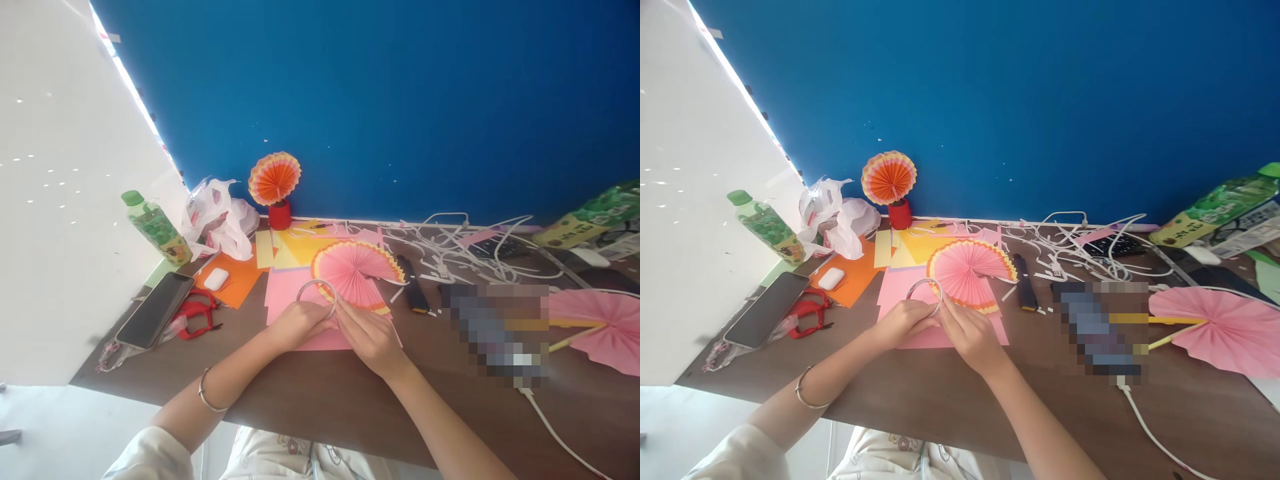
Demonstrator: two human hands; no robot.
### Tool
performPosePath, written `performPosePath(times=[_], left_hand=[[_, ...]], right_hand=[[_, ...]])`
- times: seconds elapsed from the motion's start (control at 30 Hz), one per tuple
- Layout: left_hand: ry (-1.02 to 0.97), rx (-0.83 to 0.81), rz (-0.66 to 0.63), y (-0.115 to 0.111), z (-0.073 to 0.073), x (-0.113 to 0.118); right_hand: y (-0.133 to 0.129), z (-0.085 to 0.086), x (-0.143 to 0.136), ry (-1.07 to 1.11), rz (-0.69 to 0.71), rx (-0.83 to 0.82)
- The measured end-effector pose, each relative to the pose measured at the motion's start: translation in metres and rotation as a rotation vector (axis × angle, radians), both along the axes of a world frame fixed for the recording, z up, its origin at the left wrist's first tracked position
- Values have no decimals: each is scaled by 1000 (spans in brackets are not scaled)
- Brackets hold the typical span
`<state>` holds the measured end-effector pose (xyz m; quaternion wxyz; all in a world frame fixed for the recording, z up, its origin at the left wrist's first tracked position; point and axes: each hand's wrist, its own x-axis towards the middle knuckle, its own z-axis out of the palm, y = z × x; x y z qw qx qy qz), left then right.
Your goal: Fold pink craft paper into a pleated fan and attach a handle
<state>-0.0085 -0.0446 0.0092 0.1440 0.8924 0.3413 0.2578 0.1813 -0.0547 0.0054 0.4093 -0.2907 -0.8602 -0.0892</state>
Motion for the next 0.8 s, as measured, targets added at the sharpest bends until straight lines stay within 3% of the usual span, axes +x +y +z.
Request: performPosePath(times=[0.17, 0.3, 0.57, 0.7, 0.8], left_hand=[[-23, -60, -3, -2, 4, 2], [-55, -79, -31, -1, 5, 1], [51, 107, 82, 12, -2, -9], [120, 230, 168, 22, -6, -17], [139, 218, 266, 24, -6, -19]], right_hand=[[-1, 0, -1, 31, -67, -191], [-2, 4, -7, 237, -132, -278], [1, 10, -6, 639, -319, -577], [10, 7, 7, 751, -383, -577], [11, 8, 11, 766, -362, -547]])
